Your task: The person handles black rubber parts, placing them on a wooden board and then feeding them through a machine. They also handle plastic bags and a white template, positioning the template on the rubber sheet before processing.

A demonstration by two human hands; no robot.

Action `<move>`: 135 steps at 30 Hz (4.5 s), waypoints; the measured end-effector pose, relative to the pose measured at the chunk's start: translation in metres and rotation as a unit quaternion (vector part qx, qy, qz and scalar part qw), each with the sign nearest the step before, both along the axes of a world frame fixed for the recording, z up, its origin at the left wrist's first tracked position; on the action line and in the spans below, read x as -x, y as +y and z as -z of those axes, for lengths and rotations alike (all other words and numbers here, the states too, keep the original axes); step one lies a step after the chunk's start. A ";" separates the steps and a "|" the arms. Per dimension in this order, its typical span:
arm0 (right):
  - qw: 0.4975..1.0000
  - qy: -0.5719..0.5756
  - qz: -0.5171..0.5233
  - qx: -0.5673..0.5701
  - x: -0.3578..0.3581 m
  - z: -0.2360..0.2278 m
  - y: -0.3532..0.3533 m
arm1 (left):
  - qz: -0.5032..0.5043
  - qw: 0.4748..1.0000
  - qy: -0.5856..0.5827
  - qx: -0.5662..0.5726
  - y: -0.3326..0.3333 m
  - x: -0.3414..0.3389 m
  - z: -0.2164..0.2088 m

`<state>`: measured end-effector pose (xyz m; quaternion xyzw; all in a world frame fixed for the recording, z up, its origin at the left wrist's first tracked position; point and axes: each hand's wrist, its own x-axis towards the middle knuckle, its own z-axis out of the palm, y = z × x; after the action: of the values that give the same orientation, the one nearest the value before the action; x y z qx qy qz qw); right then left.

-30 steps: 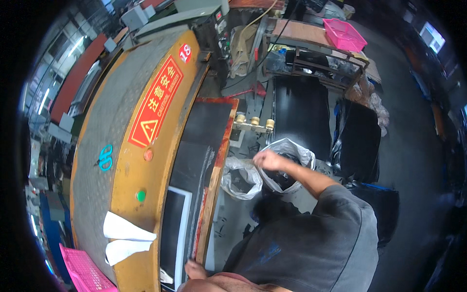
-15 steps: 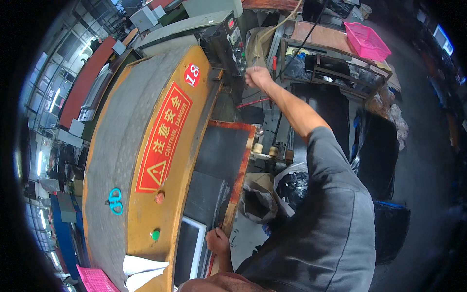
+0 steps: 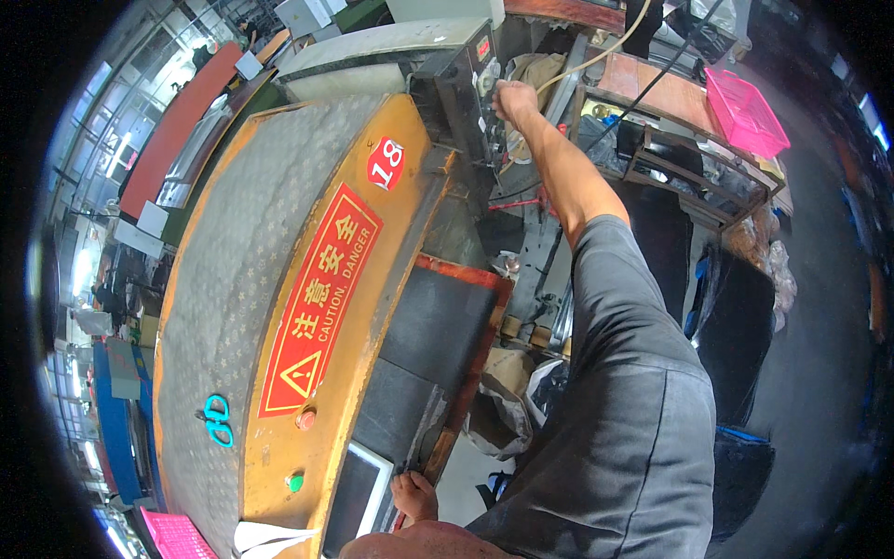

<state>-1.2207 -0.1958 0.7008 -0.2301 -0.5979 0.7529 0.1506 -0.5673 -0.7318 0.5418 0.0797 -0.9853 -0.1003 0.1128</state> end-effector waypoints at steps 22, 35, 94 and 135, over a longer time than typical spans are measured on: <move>1.000 0.007 0.007 -0.009 0.033 0.004 0.000 | -0.006 0.999 -0.028 -0.019 -0.003 0.001 -0.001; 0.999 0.010 -0.038 -0.018 0.009 0.019 -0.005 | 0.003 0.999 -0.038 -0.021 -0.003 0.001 -0.003; 0.659 0.204 -0.632 -0.352 -0.845 0.076 -0.754 | -0.201 0.961 0.153 -0.115 -0.266 -0.357 -0.007; 0.752 0.009 -0.657 -0.046 -0.955 0.082 -0.653 | -0.237 0.565 -0.078 -0.786 -0.251 -0.439 -0.057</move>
<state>-0.2652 -0.8491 0.6187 0.2337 -0.6339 0.6403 -0.3654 -0.1284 -0.9826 0.5983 0.3749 -0.4683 -0.7984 -0.0524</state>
